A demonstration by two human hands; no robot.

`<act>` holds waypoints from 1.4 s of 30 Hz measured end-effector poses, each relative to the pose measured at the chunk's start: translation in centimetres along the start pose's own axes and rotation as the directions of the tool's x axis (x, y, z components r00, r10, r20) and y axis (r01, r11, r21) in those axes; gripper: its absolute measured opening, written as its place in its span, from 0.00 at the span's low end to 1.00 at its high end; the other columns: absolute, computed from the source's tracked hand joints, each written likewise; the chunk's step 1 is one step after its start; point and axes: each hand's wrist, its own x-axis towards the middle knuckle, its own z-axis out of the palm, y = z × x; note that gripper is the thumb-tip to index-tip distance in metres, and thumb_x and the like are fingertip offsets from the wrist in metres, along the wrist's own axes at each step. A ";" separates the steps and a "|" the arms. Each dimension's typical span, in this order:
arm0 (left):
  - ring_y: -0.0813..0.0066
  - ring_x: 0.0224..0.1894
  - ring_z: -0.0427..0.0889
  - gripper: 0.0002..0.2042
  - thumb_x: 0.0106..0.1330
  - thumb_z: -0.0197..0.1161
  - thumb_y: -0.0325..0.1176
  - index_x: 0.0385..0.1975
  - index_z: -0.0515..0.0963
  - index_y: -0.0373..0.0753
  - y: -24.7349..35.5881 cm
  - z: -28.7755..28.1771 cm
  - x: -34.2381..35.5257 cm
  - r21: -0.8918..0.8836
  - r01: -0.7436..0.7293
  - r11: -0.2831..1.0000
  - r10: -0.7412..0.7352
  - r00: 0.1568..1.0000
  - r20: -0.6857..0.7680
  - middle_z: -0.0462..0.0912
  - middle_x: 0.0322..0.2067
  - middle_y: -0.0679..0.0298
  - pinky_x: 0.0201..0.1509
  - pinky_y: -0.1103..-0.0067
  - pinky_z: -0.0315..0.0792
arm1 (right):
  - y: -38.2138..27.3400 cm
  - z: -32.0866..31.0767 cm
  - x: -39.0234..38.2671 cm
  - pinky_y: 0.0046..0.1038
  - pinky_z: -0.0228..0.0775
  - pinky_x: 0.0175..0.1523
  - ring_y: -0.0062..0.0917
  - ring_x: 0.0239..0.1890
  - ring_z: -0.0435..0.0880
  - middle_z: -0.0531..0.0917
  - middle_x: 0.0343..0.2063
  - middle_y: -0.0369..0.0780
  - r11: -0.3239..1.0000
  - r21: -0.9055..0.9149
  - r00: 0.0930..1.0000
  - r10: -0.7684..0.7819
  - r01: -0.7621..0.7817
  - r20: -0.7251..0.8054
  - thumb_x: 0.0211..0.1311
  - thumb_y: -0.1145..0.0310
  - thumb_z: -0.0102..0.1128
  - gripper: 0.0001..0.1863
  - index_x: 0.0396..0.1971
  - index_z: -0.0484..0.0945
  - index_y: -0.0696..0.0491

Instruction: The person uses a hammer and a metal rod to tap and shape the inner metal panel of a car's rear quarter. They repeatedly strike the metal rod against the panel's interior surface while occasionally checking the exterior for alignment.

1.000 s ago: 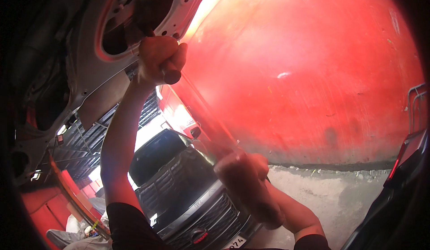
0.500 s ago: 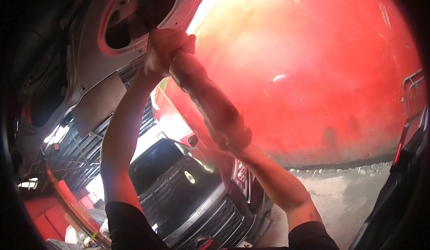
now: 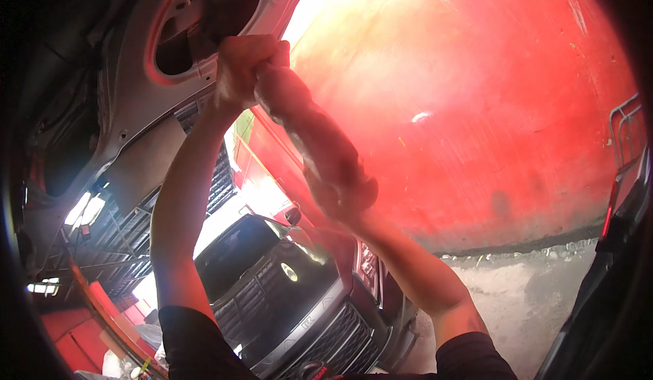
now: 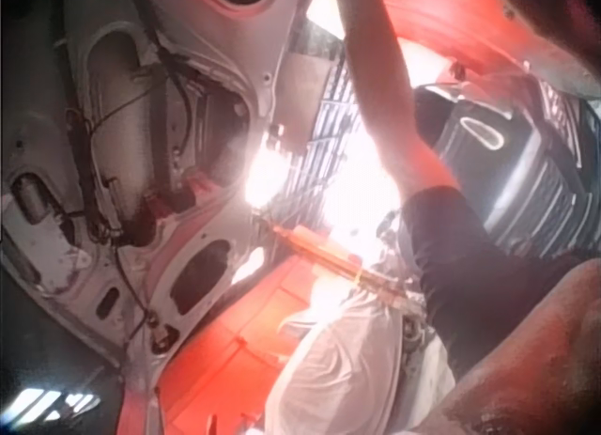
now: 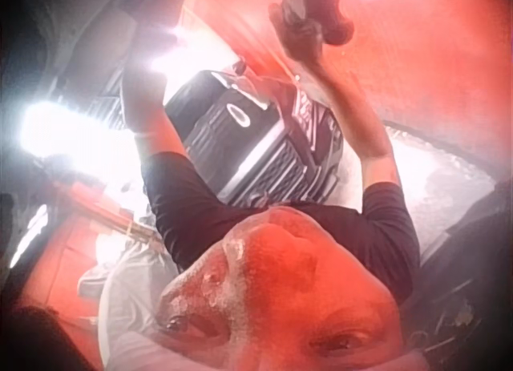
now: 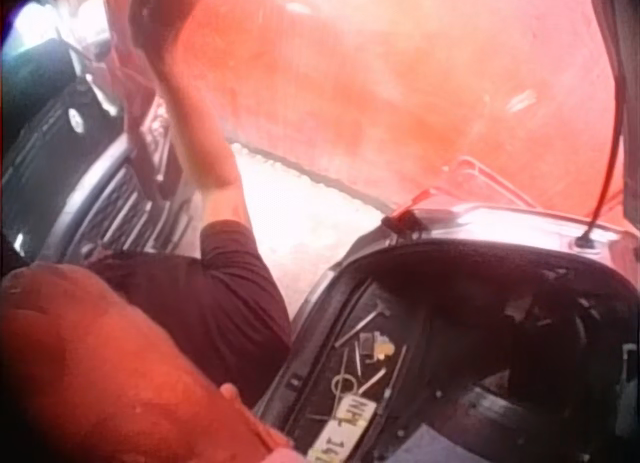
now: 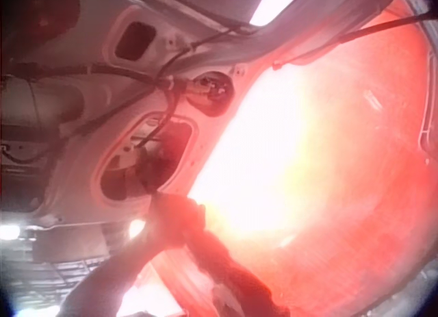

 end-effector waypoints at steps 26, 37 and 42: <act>0.71 0.14 0.73 0.07 0.38 0.62 0.32 0.09 0.69 0.45 0.7 1.2 -0.3 0.045 0.037 0.998 -0.042 0.993 0.107 0.70 0.11 0.69 0.17 0.78 0.65 | 0.9 -8.5 -3.4 0.23 0.59 0.27 0.17 0.22 0.63 0.65 0.22 0.31 0.915 -0.401 0.997 -0.011 0.040 0.074 0.66 0.67 0.50 0.09 0.27 0.65 0.51; 0.70 0.09 0.66 0.13 0.38 0.62 0.25 0.06 0.63 0.47 4.1 1.4 3.4 0.029 -0.034 0.999 0.032 0.996 0.080 0.63 0.07 0.69 0.15 0.77 0.60 | -3.7 -12.0 -7.2 0.21 0.58 0.16 0.14 0.11 0.63 0.67 0.15 0.35 0.974 -0.086 0.978 0.208 -0.208 -0.001 0.60 0.82 0.49 0.13 0.20 0.59 0.53; 0.70 0.08 0.64 0.13 0.35 0.60 0.25 0.05 0.61 0.46 3.8 1.6 3.7 0.040 -0.014 0.999 0.012 0.999 0.046 0.61 0.06 0.69 0.14 0.77 0.58 | -3.3 -13.4 -8.2 0.21 0.58 0.17 0.14 0.13 0.64 0.67 0.14 0.35 0.969 -0.095 0.970 0.235 -0.228 0.059 0.61 0.83 0.48 0.13 0.20 0.59 0.54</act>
